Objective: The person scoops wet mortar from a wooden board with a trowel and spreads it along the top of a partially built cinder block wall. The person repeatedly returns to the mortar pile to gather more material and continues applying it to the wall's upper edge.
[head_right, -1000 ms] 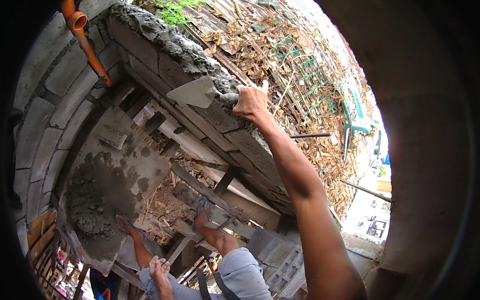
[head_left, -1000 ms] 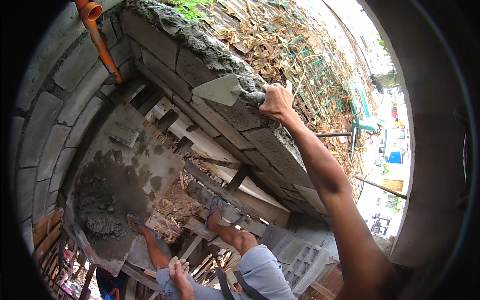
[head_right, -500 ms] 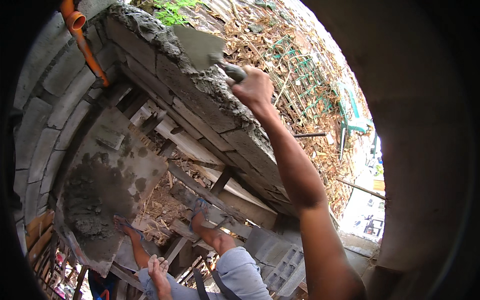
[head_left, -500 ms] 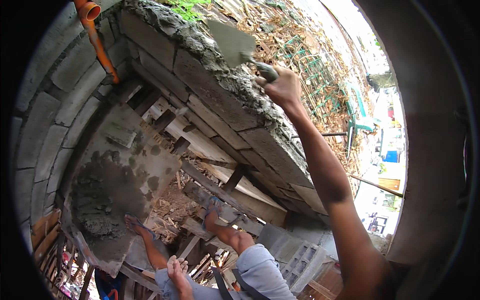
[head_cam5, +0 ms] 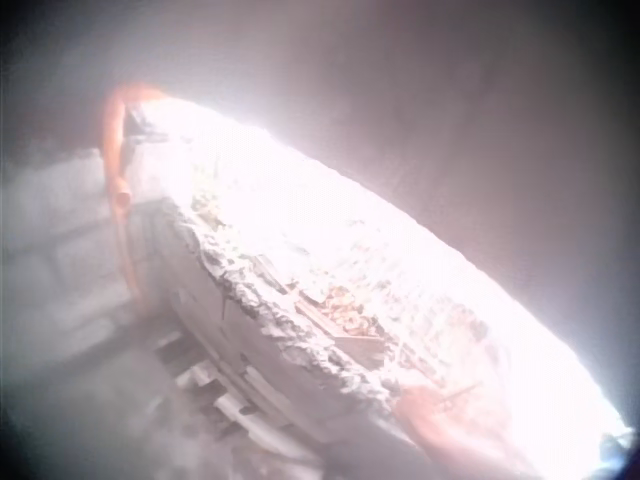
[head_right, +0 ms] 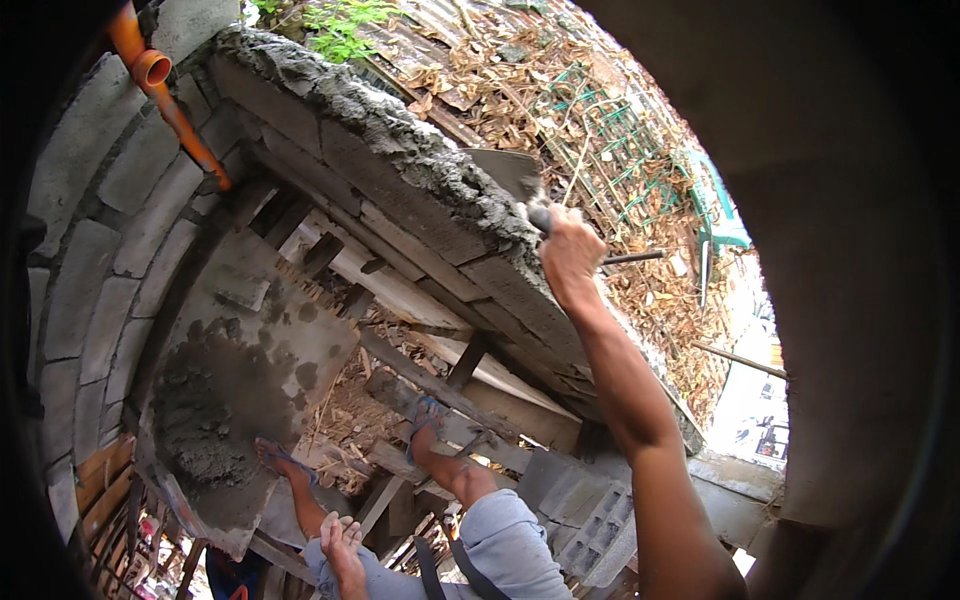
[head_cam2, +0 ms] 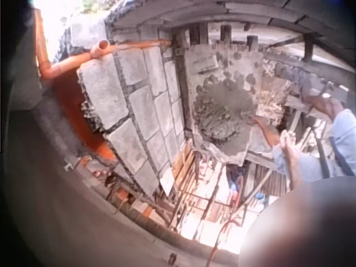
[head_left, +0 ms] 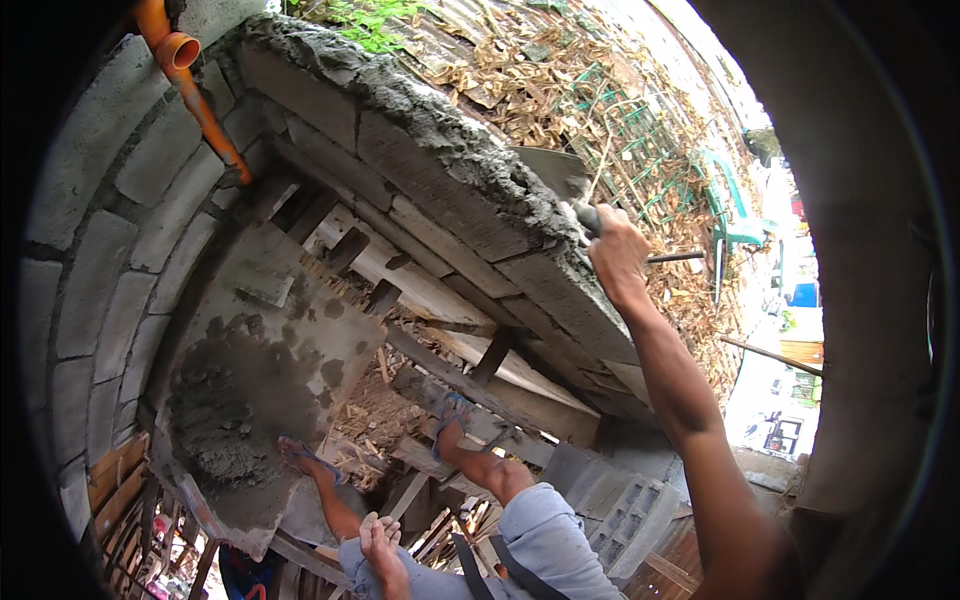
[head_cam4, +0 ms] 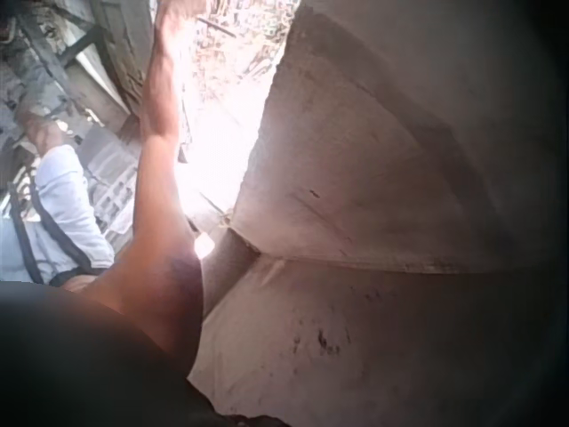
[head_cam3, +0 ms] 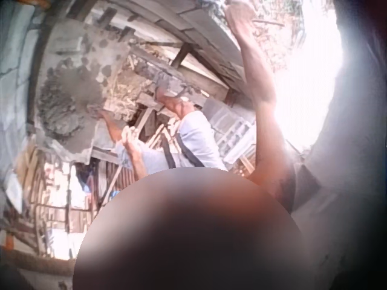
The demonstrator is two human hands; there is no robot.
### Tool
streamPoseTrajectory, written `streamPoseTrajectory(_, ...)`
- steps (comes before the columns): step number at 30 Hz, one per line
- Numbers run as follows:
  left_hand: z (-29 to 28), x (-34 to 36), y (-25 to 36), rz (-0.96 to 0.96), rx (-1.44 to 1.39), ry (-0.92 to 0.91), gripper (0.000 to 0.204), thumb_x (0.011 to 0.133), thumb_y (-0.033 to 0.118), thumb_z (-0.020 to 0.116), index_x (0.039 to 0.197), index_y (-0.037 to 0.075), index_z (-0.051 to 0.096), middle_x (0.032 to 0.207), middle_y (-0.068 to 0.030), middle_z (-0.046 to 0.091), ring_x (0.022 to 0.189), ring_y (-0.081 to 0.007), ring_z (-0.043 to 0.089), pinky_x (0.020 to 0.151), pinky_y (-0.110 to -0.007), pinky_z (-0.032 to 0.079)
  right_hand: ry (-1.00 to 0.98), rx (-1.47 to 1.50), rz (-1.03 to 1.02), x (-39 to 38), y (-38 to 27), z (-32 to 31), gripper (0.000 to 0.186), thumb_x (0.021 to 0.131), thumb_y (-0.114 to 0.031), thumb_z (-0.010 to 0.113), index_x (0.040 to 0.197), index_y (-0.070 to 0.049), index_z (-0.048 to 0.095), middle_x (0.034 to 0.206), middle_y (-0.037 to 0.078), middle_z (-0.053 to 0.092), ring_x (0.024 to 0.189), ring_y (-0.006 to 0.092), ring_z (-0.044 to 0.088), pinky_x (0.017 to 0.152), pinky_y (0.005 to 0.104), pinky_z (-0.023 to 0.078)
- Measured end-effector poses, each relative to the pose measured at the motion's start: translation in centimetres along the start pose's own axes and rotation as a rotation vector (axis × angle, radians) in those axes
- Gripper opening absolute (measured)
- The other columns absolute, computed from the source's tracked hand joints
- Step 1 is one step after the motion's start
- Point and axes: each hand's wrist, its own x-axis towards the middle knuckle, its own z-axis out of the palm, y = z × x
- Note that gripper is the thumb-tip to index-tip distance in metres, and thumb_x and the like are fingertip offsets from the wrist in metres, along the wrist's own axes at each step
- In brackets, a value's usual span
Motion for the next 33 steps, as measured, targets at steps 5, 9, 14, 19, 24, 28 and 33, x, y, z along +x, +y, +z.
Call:
streamPoseTrajectory(5, 0.3, -0.1, 0.6, 0.040, -0.031, -0.036, 0.038, 0.097, 0.030, 0.054, 0.128, 0.010, 0.051, 0.101, -0.0056, 0.062, 0.092, -0.0198, 0.059, 0.086, -0.035, 0.045, 0.071, 0.091, 0.035, -3.4, -0.3, -5.6, 0.029, 0.079, -0.011, 0.071, 0.107, -0.018, 0.066, 0.091, 0.008, 0.067, 0.075, 0.0278, 0.068, 0.062, 0.0452, 0.052)
streamPoseTrajectory(9, 1.5, -0.7, 1.0, 0.088, -0.050, -0.023, 0.034, 0.098, 0.026, 0.054, 0.126, 0.006, 0.052, 0.100, -0.0062, 0.064, 0.089, -0.0172, 0.061, 0.082, -0.032, 0.047, -0.166, 0.165, -0.072, -2.8, -0.7, -8.3, 0.039, 0.076, -0.025, 0.079, 0.112, -0.017, 0.068, 0.089, 0.015, 0.071, 0.081, 0.0327, 0.069, 0.070, 0.0448, 0.052)
streamPoseTrajectory(14, 1.5, -1.7, 0.7, 0.164, -0.112, -0.073, 0.040, 0.097, 0.027, 0.056, 0.128, 0.002, 0.051, 0.108, -0.0121, 0.065, 0.098, -0.0225, 0.065, 0.093, -0.035, 0.049, -0.433, -0.195, 0.040, -4.5, 3.4, -8.1, 0.048, 0.073, -0.028, 0.074, 0.110, 0.000, 0.065, 0.100, 0.024, 0.068, 0.096, 0.0385, 0.066, 0.085, 0.0446, 0.051)
streamPoseTrajectory(19, -3.0, 2.4, 1.8, 0.233, 0.032, -0.013, 0.047, 0.097, 0.032, 0.058, 0.129, 0.000, 0.049, 0.111, -0.0096, 0.064, 0.099, -0.0157, 0.062, 0.087, -0.032, 0.048, -0.440, 1.139, 0.148, -13.0, -0.7, -9.5, 0.047, 0.086, -0.006, 0.067, 0.130, 0.001, 0.054, 0.119, 0.013, 0.064, 0.111, 0.0203, 0.060, 0.097, 0.0321, 0.045)
streamPoseTrajectory(24, -8.7, 12.7, 3.6, 0.253, 0.016, 0.062, 0.050, 0.097, 0.036, 0.058, 0.130, -0.001, 0.049, 0.109, -0.0109, 0.063, 0.099, -0.0177, 0.062, 0.089, -0.032, 0.047, -0.583, 1.110, -0.038, -23.5, -28.7, -0.2, 0.045, 0.082, -0.014, 0.072, 0.123, -0.003, 0.054, 0.099, 0.016, 0.068, 0.088, 0.0293, 0.065, 0.080, 0.0401, 0.050)
streamPoseTrajectory(28, -12.8, 19.0, 2.9, 0.217, -0.060, 0.135, 0.046, 0.098, 0.031, 0.056, 0.128, -0.002, 0.050, 0.110, -0.0138, 0.064, 0.098, -0.0206, 0.063, 0.088, -0.033, 0.049, -0.874, 0.739, -0.456, -32.3, -47.6, 12.9, 0.045, 0.083, -0.026, 0.071, 0.120, -0.007, 0.054, 0.097, 0.022, 0.068, 0.086, 0.0391, 0.067, 0.075, 0.0480, 0.051)
streamPoseTrajectory(33, -14.5, 23.2, 3.2, 0.164, -0.240, 0.071, 0.038, 0.097, 0.023, 0.058, 0.123, -0.006, 0.052, 0.106, -0.0127, 0.064, 0.093, -0.0179, 0.063, 0.087, -0.030, 0.051, -0.918, 0.878, -0.731, -41.0, -58.0, 17.4, 0.041, 0.083, -0.029, 0.068, 0.116, -0.008, 0.056, 0.093, 0.021, 0.069, 0.082, 0.0402, 0.067, 0.071, 0.0486, 0.053)
